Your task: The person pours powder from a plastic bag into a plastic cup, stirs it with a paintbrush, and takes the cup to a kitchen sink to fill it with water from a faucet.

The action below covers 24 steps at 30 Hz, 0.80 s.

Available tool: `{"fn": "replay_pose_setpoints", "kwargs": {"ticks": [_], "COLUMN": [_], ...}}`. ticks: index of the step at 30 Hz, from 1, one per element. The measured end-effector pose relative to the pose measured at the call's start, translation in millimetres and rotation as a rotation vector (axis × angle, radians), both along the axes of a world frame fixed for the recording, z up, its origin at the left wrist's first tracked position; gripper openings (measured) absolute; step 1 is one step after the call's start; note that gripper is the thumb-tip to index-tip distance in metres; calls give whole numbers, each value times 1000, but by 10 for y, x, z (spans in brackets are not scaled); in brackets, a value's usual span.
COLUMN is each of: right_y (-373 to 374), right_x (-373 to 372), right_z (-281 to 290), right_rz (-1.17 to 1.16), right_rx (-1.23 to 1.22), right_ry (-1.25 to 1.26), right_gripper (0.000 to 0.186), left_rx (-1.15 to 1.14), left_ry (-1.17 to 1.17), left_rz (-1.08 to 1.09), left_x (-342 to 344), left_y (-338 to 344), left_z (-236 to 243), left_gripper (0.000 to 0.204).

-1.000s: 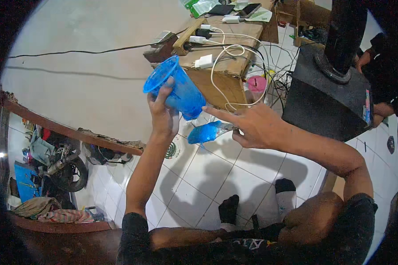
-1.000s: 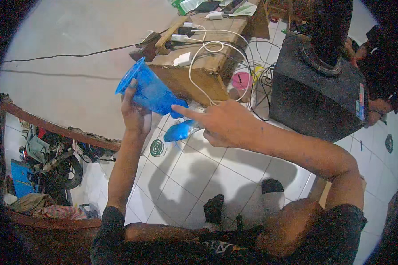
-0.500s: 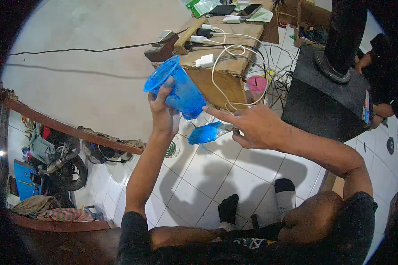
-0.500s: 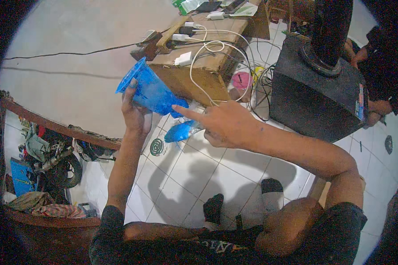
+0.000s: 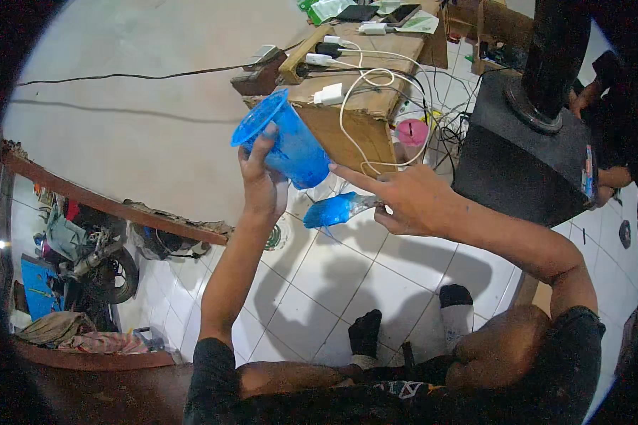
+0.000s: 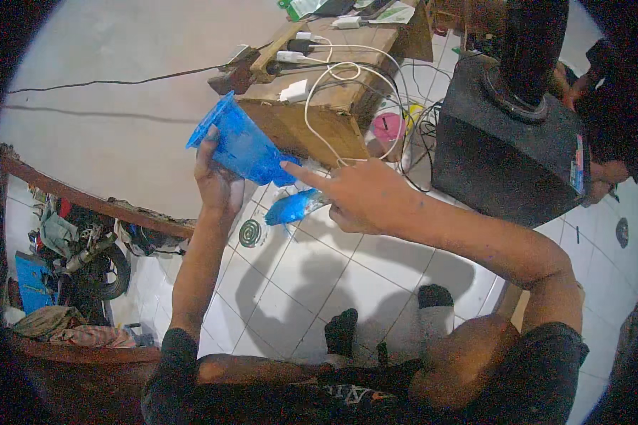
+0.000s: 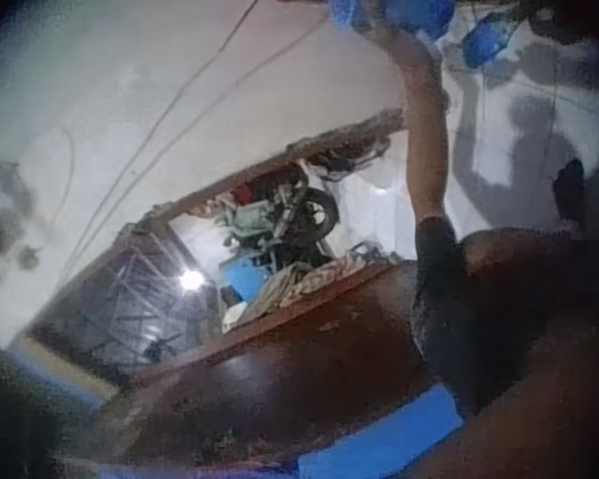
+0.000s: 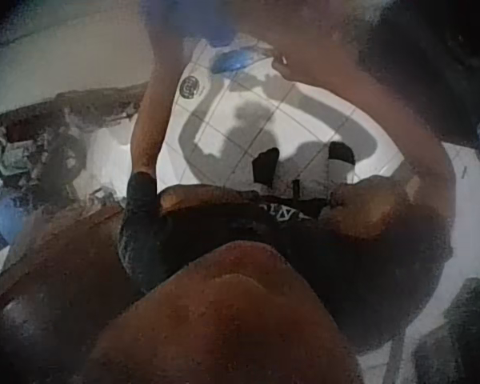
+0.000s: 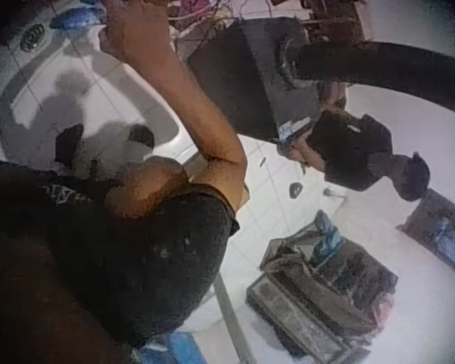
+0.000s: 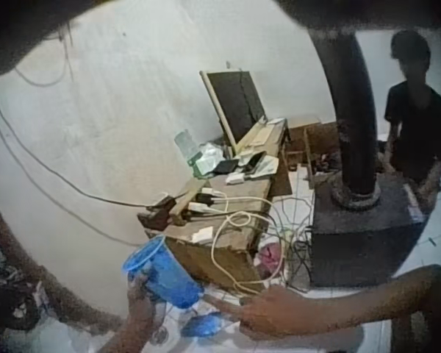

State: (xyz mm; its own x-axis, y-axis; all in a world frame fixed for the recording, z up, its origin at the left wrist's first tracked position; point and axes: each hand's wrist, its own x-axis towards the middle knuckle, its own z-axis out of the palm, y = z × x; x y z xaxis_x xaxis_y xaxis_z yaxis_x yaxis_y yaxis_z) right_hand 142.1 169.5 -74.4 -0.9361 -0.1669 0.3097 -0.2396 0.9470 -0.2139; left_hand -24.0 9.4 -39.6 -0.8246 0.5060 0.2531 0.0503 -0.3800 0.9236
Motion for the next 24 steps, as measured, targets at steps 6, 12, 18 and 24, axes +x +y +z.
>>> {"fn": "replay_pose_setpoints", "kwargs": {"ticks": [6, 12, 18, 24], "right_y": [-33, -18, -46, -51], "right_x": [44, 71, 87, 81], "right_z": [41, -115, -136, -138], "right_rz": [-8, 61, 33, 36], "right_rx": [-76, -71, -48, -46], "right_ry": [-92, -100, -180, -153], "right_gripper": [85, 72, 66, 59], "left_rx": [9, 135, 109, 98], "left_ry": [-8, 53, 124, 132], "left_rz": [34, 37, 106, 57], "left_x": [-156, -354, -490, -520], "left_y": [-78, -150, -245, -268], "left_z": [125, 271, 242, 234], "left_gripper": [47, 37, 42, 41]}}
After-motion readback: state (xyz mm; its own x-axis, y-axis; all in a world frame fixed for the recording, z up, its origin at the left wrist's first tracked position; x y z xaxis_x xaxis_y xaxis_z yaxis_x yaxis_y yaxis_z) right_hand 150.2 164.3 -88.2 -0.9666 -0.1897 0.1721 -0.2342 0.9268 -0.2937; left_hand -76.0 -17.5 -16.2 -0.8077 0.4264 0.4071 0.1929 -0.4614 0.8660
